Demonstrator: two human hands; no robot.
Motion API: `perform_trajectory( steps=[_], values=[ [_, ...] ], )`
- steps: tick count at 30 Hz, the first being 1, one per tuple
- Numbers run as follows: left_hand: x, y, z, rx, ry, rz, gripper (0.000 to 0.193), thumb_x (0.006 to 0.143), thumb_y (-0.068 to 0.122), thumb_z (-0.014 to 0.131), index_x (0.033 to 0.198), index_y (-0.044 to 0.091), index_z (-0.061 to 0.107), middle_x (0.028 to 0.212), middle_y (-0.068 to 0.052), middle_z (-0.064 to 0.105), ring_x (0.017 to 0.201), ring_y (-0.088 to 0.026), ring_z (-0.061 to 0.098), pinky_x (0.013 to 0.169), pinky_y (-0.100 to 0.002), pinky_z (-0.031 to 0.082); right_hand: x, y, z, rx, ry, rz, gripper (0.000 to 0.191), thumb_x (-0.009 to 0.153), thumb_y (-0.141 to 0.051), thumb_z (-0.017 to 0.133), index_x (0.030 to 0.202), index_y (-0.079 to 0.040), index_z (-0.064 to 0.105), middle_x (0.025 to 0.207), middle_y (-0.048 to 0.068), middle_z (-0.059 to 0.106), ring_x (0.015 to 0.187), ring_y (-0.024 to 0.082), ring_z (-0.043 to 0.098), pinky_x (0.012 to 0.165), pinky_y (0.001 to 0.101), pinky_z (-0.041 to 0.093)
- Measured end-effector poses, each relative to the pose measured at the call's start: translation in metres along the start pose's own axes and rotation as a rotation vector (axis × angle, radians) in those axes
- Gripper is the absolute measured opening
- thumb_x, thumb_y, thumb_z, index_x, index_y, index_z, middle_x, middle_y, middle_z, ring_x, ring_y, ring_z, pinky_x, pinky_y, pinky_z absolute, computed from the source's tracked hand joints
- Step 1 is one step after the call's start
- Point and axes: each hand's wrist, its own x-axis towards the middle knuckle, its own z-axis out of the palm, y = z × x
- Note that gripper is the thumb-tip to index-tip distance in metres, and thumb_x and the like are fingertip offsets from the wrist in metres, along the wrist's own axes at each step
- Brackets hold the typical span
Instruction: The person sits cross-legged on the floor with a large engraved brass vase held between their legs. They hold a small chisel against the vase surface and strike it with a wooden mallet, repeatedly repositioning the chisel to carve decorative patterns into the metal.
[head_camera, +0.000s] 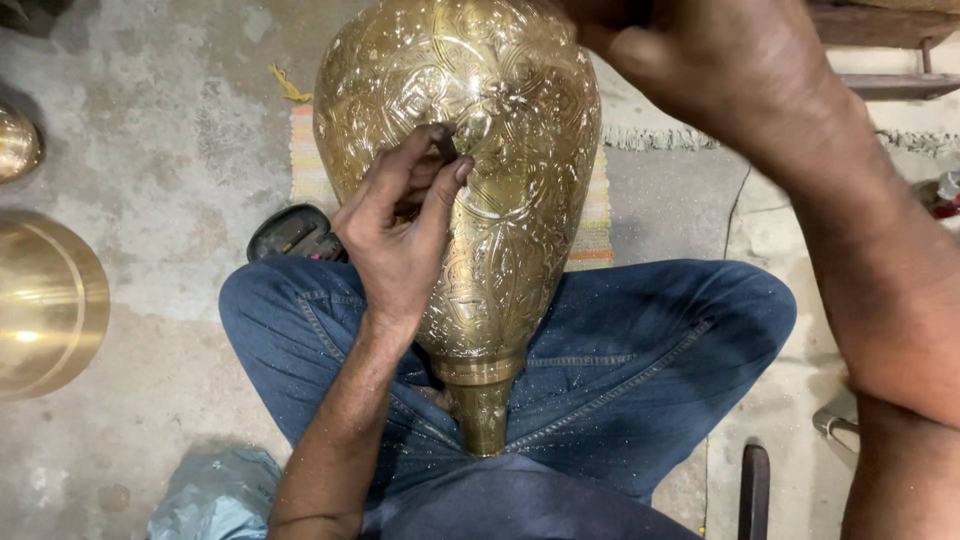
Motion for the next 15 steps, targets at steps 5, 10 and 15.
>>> perform_trajectory(
  steps=[5, 10, 15],
  values=[
    [0.001, 0.000, -0.003, -0.050, -0.022, -0.106, 0.029, 0.100, 0.003, 0.081, 0.126, 0.001, 0.070, 0.107, -0.011, 0.079, 0.092, -0.015, 0.078, 0.082, -0.029, 0.066, 0.011, -0.012, -0.005, 0.219, -0.087, 0.119, 0.018, 0.101, -0.013, 0.080, 0.096, 0.000, 0.069, 0.079, 0.016, 0.069, 0.067, 0.028, 0.068, 0.059, 0.0405, 0.054],
    [0.003, -0.003, -0.002, -0.016, -0.034, -0.090, 0.029, 0.098, 0.004, 0.081, 0.124, 0.001, 0.070, 0.106, -0.010, 0.078, 0.095, -0.015, 0.079, 0.080, -0.028, 0.069, 0.002, -0.028, -0.018, -0.103, -0.096, -0.038, 0.020, 0.096, -0.016, 0.083, 0.102, -0.002, 0.070, 0.084, 0.015, 0.069, 0.075, 0.031, 0.070, 0.061, 0.0427, 0.053],
    [0.003, -0.002, -0.002, -0.032, -0.034, -0.089, 0.031, 0.097, 0.005, 0.080, 0.125, 0.000, 0.068, 0.108, -0.011, 0.078, 0.095, -0.015, 0.078, 0.081, -0.028, 0.068, 0.005, -0.023, -0.018, -0.090, -0.101, -0.015, 0.023, 0.097, -0.019, 0.082, 0.108, -0.002, 0.071, 0.084, 0.016, 0.069, 0.077, 0.033, 0.069, 0.066, 0.0428, 0.055]
  ],
)
